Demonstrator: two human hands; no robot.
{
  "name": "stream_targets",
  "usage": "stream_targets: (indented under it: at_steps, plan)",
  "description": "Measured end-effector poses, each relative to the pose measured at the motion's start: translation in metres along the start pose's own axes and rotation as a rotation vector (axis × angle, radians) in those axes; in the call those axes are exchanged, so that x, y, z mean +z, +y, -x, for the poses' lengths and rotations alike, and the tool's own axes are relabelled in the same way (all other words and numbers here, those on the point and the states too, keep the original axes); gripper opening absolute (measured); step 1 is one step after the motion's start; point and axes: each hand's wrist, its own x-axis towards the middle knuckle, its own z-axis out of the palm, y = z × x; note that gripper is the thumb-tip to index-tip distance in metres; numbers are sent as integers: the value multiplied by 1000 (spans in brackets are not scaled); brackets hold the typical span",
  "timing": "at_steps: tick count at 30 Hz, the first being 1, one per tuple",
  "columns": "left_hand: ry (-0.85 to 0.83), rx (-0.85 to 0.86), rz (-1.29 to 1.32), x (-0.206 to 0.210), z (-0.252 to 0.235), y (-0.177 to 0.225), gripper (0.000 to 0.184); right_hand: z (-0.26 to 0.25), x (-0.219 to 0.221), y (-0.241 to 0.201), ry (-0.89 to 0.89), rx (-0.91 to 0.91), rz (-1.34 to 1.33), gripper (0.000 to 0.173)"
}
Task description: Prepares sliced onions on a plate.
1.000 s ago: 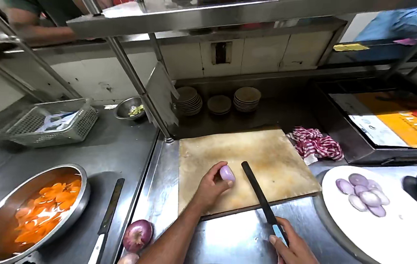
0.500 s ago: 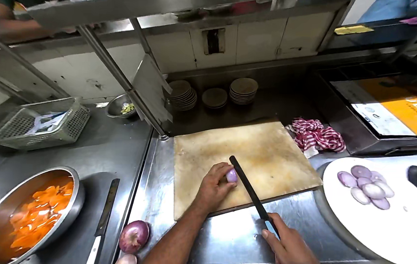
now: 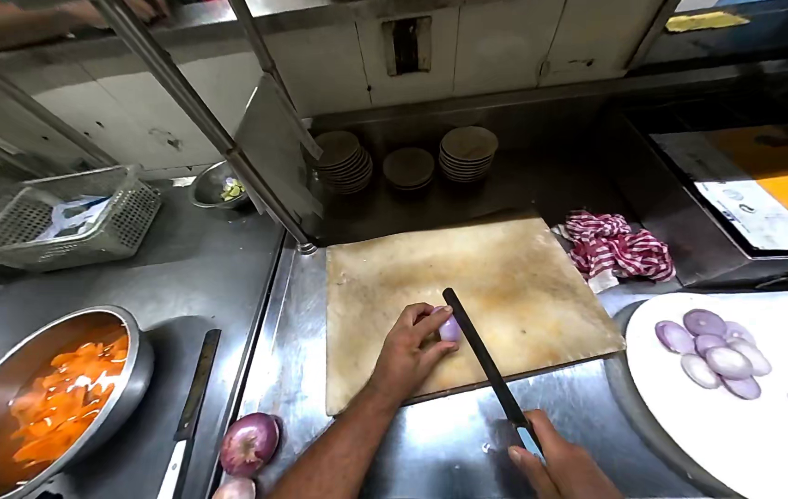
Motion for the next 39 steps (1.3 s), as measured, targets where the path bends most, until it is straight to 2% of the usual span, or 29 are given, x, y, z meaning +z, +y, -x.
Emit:
stream_targets:
  at_steps: [6, 8, 11, 13, 19, 23, 29, 35, 39]
  plan:
    - [2, 0, 14, 0, 0, 0, 44, -13, -9, -16, -81, 60, 89, 41]
    - [3, 10, 14, 1, 0, 0, 44, -30, -8, -25, -61, 63, 115, 42]
    - [-8, -9, 4, 0, 1, 1, 43, -70, -15, -48, -162, 114, 165, 45]
    - [-10, -18, 1, -1, 0, 1, 44, -79, -14, -51, -195, 133, 184, 45]
    - [-25, -45, 43, -3, 1, 1, 43, -13, 22, 3, -152, 206, 110, 45]
    - [-46, -62, 70, -6, 0, 3, 42, -6, 17, 21, -95, 102, -26, 45]
    - [29, -49, 147, -3, 3, 1, 38, -1, 10, 12, 73, -9, -87, 41]
    - [29, -31, 97, -1, 2, 0, 40, 3, 3, 1, 10, -10, -26, 42]
    - [37, -45, 79, -1, 2, 0, 40, 6, -1, -11, -79, 94, 13, 43]
